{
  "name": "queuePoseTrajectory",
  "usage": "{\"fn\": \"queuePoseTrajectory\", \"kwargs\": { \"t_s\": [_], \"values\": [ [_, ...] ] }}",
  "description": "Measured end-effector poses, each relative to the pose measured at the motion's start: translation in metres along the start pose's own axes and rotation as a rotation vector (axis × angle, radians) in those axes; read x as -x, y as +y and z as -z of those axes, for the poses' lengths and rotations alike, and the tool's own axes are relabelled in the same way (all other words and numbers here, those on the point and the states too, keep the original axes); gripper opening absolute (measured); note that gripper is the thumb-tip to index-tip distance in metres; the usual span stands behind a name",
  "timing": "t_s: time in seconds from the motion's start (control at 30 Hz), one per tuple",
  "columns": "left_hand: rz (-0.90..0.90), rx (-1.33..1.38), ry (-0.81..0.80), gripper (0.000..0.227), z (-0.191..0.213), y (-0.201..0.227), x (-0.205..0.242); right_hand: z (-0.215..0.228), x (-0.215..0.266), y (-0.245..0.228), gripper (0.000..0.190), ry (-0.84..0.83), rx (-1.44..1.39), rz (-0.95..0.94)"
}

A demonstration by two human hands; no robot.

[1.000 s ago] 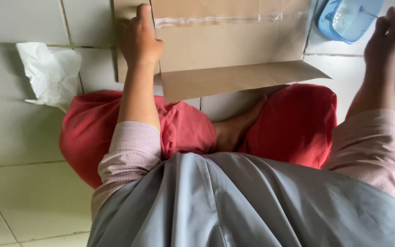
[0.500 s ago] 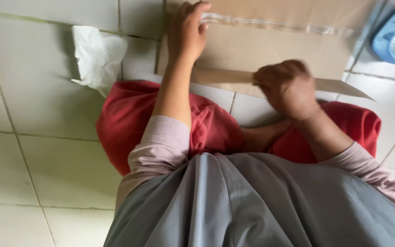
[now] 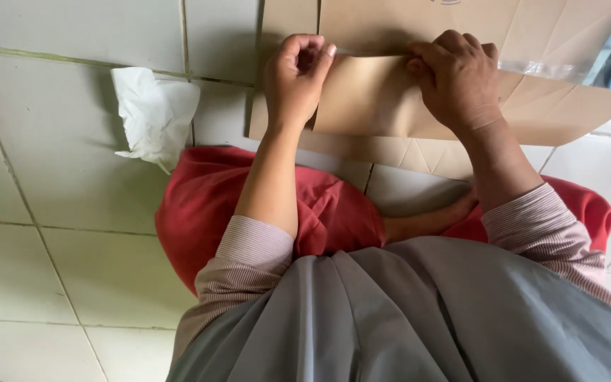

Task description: Folding and gluing cardboard sheets to assemble packaging

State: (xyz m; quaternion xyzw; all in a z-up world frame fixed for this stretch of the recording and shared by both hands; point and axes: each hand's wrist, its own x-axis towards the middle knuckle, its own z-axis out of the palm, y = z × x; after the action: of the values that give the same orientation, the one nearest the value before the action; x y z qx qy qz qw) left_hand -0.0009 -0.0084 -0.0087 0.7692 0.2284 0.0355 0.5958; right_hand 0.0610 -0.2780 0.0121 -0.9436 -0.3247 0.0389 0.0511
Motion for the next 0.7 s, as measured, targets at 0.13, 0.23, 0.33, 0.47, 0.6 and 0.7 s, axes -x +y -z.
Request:
{"fn": "queuePoseTrajectory", "kwargs": {
  "t_s": [0.13, 0.23, 0.33, 0.47, 0.6, 0.7],
  "values": [
    [0.081, 0.055, -0.023, 0.021, -0.005, 0.003, 0.014, -0.007, -0.004, 0.006, 0.024, 0.006, -0.083, -0.062],
    [0.077, 0.229, 0.002, 0.026, -0.013, -0.012, 0.021, -0.008, -0.005, 0.013, 0.015, -0.027, -0.222, -0.084],
    [0.070, 0.325, -0.007, 0.031, -0.012, 0.000, 0.029, 0.025, -0.004, 0.024, 0.015, -0.134, -0.327, -0.067],
    [-0.044, 0.215, -0.257, 0.028, 0.016, 0.031, 0.060, 0.117, 0.021, 0.020, 0.005, -0.421, -0.421, -0.115],
    [0.033, 0.022, -0.675, 0.067, 0.038, 0.041, 0.084, 0.100, 0.079, 0.014, 0.051, -0.536, -0.322, -0.086],
    [-0.133, -0.390, -0.779, 0.092, 0.034, 0.014, 0.094, 0.083, 0.097, -0.006, 0.078, -0.983, -0.230, -0.069]
  ]
}}
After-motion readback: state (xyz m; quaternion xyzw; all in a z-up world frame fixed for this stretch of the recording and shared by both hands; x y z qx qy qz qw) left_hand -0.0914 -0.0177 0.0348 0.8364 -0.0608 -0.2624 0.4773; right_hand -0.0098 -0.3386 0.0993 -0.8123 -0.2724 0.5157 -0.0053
